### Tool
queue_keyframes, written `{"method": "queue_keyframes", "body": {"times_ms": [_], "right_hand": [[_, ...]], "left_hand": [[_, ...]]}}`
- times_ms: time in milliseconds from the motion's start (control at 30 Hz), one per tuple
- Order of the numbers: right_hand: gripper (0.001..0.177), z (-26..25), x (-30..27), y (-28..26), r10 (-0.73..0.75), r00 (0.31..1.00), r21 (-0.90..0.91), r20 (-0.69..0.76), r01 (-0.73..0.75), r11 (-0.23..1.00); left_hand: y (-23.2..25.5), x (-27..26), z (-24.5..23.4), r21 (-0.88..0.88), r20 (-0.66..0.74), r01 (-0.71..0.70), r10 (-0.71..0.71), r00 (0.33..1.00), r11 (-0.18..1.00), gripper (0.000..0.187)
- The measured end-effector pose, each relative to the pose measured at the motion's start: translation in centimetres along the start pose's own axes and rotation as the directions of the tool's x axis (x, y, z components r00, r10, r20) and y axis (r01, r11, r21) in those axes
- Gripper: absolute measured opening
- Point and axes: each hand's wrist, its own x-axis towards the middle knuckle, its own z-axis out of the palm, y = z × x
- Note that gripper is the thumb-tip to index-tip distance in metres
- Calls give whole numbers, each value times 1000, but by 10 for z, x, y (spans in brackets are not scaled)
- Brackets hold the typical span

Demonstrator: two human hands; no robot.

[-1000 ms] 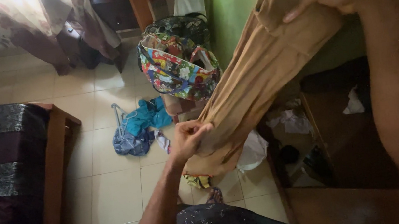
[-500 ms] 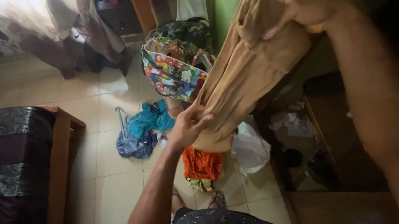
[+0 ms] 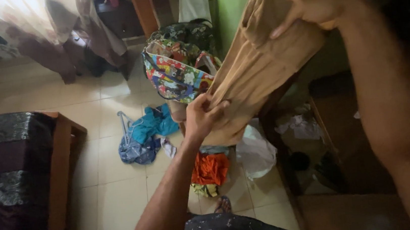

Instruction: Fold a pair of brown pants.

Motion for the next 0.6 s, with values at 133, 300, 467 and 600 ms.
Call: {"method": "queue_keyframes", "body": {"times_ms": [133, 300, 467, 600], "right_hand": [[42, 11, -14, -34, 44, 990, 172, 137, -68, 983], [36, 18, -17, -36, 118, 980, 191, 160, -148, 970], [33, 21, -11, -27, 56, 977, 94, 207, -77, 993], [32, 25, -13, -34, 69, 965, 194, 253, -120, 974]], "left_hand": [[26, 1, 16, 162, -120, -219, 239, 963, 962, 38], [39, 3, 3, 199, -76, -184, 202, 976, 963, 33], [37, 7, -7, 277, -56, -180, 203, 978, 944, 24], [32, 2, 4, 348, -4, -396, 424, 906, 850, 19]]}}
